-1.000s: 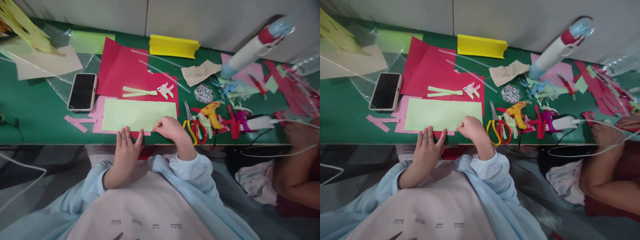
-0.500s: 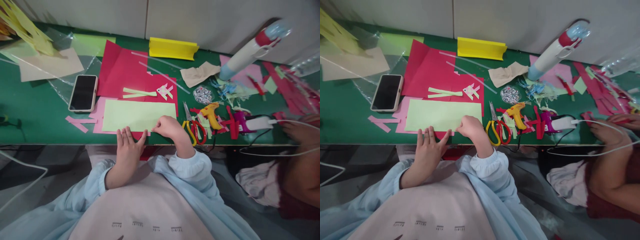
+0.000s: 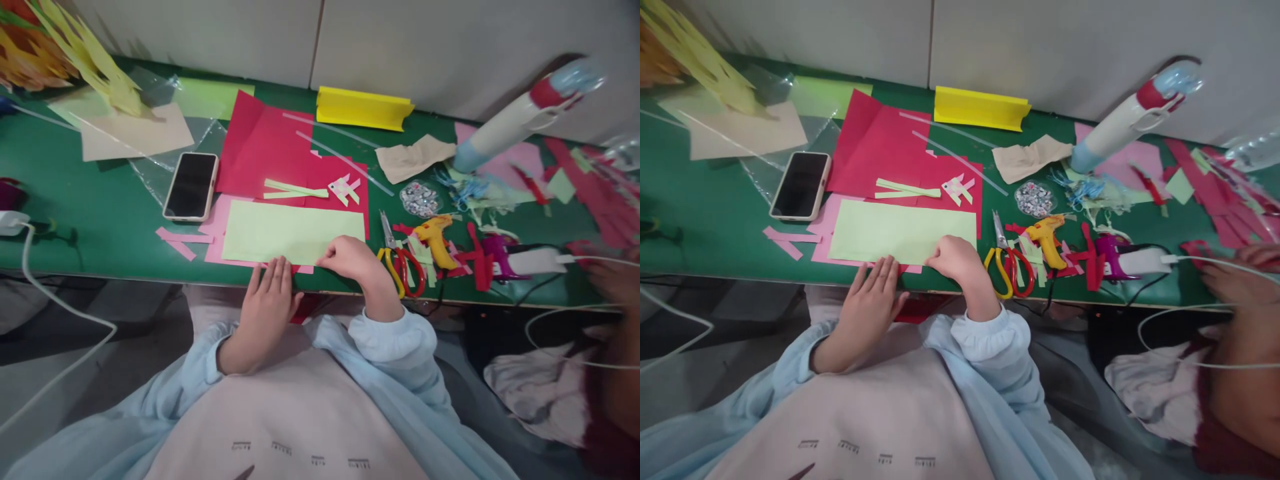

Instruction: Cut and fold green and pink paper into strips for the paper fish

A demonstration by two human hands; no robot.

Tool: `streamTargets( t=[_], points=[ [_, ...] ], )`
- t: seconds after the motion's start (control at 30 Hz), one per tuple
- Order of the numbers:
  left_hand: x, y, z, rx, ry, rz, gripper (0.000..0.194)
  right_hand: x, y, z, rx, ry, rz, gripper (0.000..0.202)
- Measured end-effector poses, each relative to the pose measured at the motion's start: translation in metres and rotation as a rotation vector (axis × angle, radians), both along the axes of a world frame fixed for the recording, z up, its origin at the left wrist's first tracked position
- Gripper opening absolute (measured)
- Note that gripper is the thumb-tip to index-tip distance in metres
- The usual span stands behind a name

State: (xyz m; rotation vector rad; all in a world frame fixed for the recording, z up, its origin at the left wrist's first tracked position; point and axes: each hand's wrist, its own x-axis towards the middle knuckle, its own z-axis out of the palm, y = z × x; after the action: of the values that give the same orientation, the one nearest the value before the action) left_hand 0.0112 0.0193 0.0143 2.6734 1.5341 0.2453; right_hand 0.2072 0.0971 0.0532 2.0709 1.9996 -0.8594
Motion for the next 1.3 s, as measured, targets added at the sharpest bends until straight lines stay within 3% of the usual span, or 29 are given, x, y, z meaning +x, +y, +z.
streamTargets(
  t=[0.13,0.27,0.63,0.8,1.0,1.3],
  points=[
    [-0.026,0.005,-0.004,0.056,-0.044,0.120,0.057,0.002,0.000,-0.002,0.000,0.015,-0.007,0.022],
    [-0.045,0.007,-0.008,0.117,-0.032,0.159,0.059,0.002,0.000,-0.002,-0.005,0.002,-0.027,0.024],
    [-0.061,0.011,0.000,0.064,-0.071,0.196,0.057,-0.006,-0.004,0.002,-0.021,-0.026,-0.007,0.024],
    [-0.060,0.010,0.000,0.071,-0.059,0.194,0.056,-0.009,-0.007,0.003,-0.007,-0.017,0.024,0.022],
    [-0.049,0.007,-0.002,0.075,-0.028,0.073,0.052,-0.015,-0.006,0.002,0.038,0.085,0.020,0.021],
    [-0.045,0.004,-0.013,0.045,-0.074,0.116,0.059,-0.015,-0.001,-0.003,0.011,0.056,0.038,0.025]
  ],
)
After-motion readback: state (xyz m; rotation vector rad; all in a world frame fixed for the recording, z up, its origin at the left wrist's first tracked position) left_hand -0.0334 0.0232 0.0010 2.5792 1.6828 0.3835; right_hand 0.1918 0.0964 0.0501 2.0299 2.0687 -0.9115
